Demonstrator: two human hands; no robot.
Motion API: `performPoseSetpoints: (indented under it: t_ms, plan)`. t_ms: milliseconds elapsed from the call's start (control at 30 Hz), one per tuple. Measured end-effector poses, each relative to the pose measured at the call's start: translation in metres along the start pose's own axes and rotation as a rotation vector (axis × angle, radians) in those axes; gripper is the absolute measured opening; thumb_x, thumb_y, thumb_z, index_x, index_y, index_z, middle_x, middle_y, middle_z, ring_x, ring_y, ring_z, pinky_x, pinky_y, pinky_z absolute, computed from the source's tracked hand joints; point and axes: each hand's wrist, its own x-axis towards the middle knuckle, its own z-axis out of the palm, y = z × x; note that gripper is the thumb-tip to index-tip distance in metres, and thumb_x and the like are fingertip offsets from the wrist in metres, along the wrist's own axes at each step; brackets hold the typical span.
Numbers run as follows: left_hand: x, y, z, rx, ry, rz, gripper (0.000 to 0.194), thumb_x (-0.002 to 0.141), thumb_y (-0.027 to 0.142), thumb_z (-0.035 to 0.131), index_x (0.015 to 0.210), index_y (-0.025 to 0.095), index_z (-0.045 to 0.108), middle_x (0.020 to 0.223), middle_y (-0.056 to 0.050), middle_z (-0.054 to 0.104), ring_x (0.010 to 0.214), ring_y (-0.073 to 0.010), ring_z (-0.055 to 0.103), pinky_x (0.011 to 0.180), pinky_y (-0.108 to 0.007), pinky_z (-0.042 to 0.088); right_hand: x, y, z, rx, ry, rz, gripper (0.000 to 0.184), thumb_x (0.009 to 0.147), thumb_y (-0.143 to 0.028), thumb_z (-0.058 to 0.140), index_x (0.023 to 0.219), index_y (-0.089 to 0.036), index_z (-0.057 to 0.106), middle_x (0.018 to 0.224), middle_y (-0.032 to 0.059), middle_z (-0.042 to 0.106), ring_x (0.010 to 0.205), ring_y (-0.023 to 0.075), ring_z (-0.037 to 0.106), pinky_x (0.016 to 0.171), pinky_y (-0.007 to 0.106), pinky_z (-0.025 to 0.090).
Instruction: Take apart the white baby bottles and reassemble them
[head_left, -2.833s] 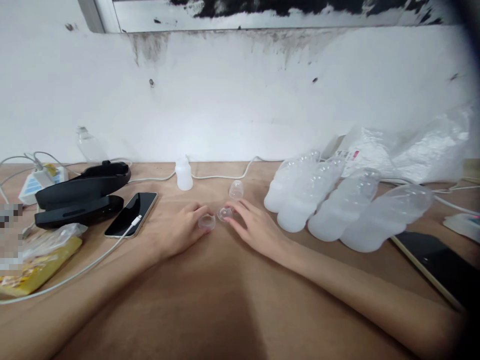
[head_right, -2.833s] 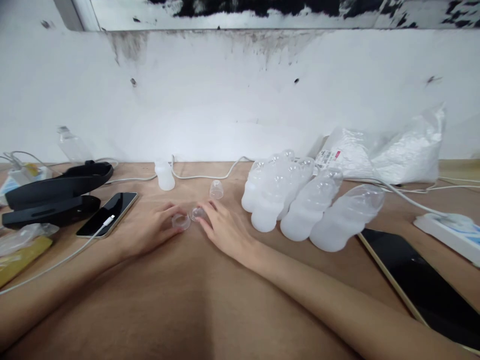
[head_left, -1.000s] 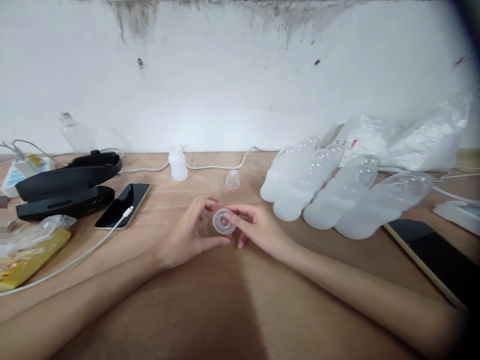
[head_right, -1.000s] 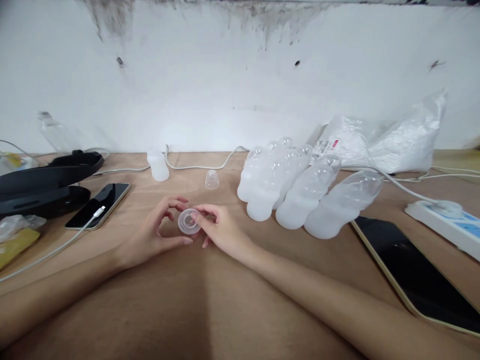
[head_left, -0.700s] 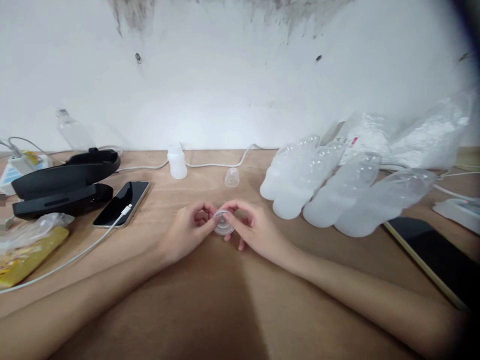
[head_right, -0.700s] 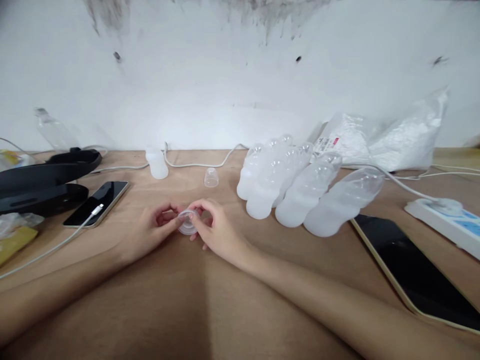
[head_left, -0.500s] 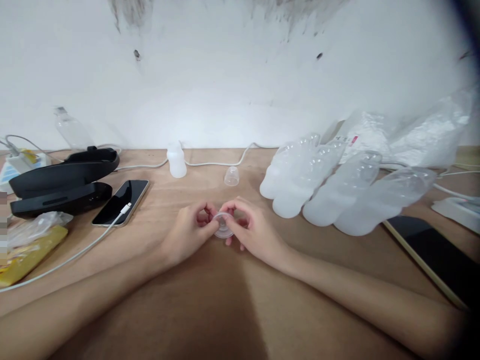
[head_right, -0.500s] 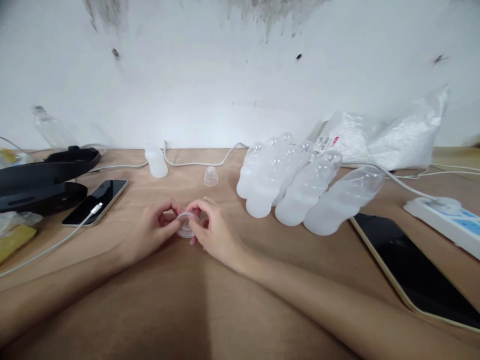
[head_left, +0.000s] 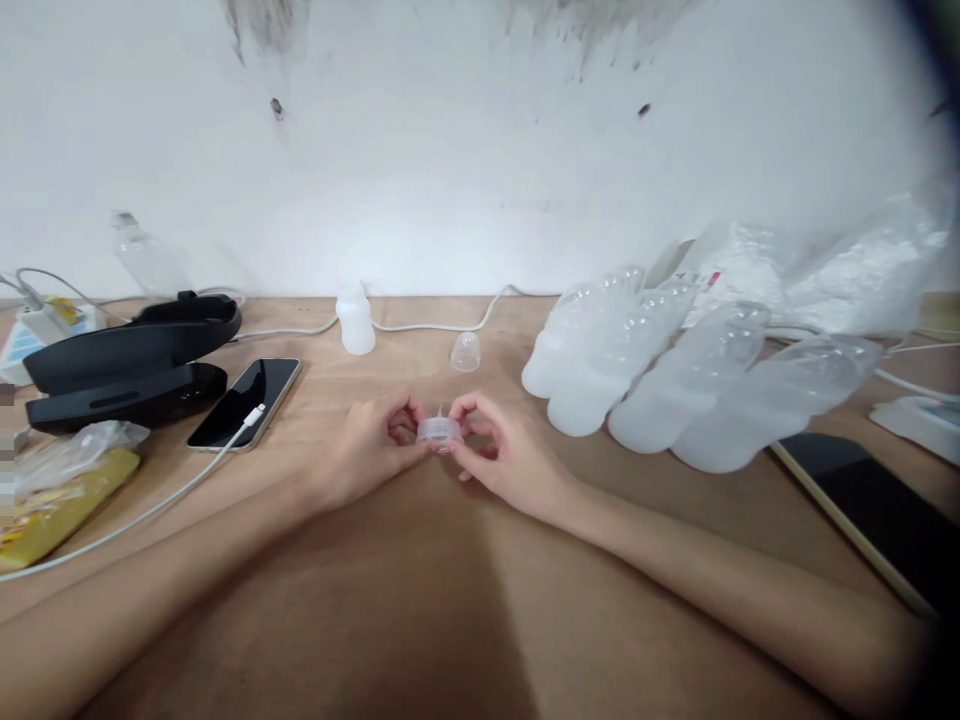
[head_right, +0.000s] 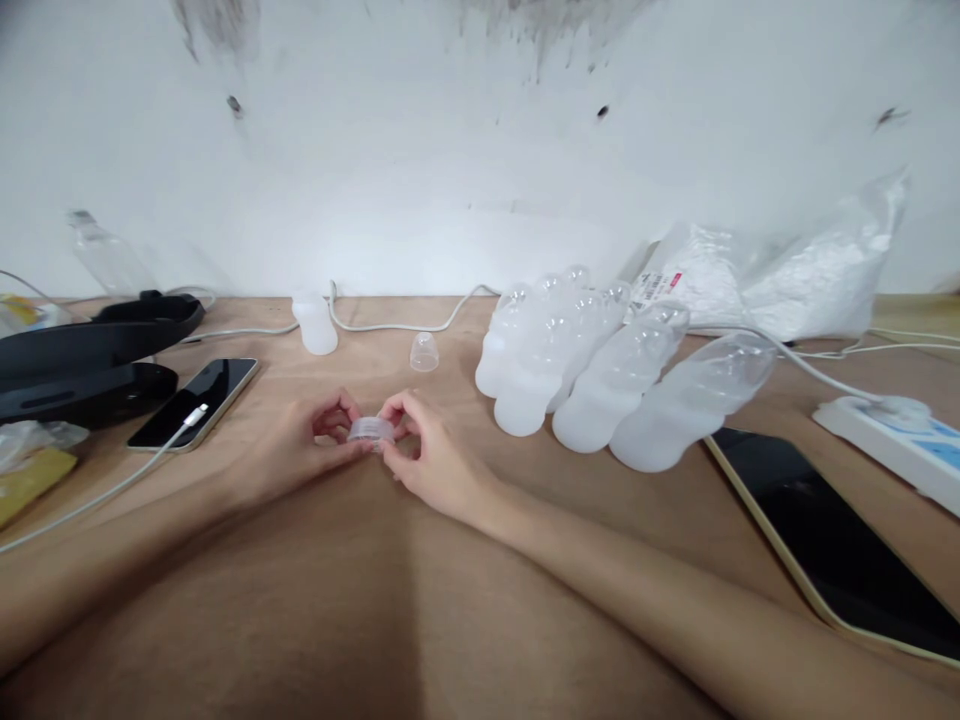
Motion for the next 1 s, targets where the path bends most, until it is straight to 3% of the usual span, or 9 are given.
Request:
performPoseSetpoints:
  t_ms: [167,400,667,800,900,1000]
  plan:
    - [-0.003,0.007,0.0,0.23,0.038,0.031,0.019,0.073,0.033,0.059,0.074,0.018,0.048,0.063,0.003,0.058,0.057,-0.011,0.053,0.053,-0.022,0.04,0.0,0.001,0.003,-0.088,0.046,-0.027,0.012,0.073,-0.017,0.05,0.082,-0.021,0.044,0.073,-0.0001,0.056,0.064,0.0129,0.057,0.056,0.026,0.048]
    - [-0.001,0.008,0.004,0.294,0.088,0.055,0.013,0.071,0.026,0.057,0.07,0.018,0.047,0.061,0.004,0.058,0.053,-0.0096,0.051,0.05,-0.02,0.038,0.001,0.0,0.005,-0.091,0.06,-0.001,0.011,0.073,-0.015,0.048,0.08,-0.022,0.042,0.067,-0.002,0.057,0.058,0.0121,0.056,0.053,0.025,0.046]
    - [0.003,-0.002,0.006,0.137,0.116,-0.02,0.014,0.069,0.026,0.059,0.07,0.018,0.048,0.063,0.001,0.061,0.059,-0.0138,0.058,0.05,-0.022,0.042,0.005,0.0,0.009,0.137,0.044,0.147,0.013,0.072,-0.018,0.051,0.079,-0.022,0.041,0.062,-0.0042,0.055,0.057,0.0129,0.061,0.057,0.028,0.052]
    - [0.005,-0.004,0.004,-0.008,0.069,-0.061,0.015,0.07,0.027,0.059,0.072,0.017,0.048,0.068,-0.001,0.063,0.063,-0.0151,0.061,0.054,-0.024,0.045,0.008,0.002,0.009,0.35,0.005,0.184,0.02,0.069,-0.02,0.057,0.079,-0.021,0.04,0.074,-0.0036,0.054,0.06,0.0106,0.061,0.055,0.026,0.053]
    - [0.006,-0.003,0.003,-0.097,-0.026,-0.045,0.016,0.07,0.025,0.06,0.072,0.017,0.046,0.072,-0.001,0.063,0.065,-0.0141,0.062,0.055,-0.023,0.046,0.009,0.004,0.009,0.35,-0.022,0.148,0.023,0.068,-0.019,0.059,0.08,-0.021,0.04,0.072,-0.0044,0.053,0.062,0.0105,0.06,0.054,0.024,0.053]
    - [0.005,-0.002,0.002,-0.013,-0.04,-0.006,0.017,0.067,0.021,0.061,0.071,0.017,0.046,0.068,0.001,0.061,0.06,-0.0118,0.059,0.05,-0.02,0.042,0.007,0.004,0.009,0.3,-0.014,0.145,0.022,0.068,-0.017,0.058,0.079,-0.021,0.04,0.065,-0.0051,0.053,0.061,0.0115,0.06,0.05,0.023,0.051]
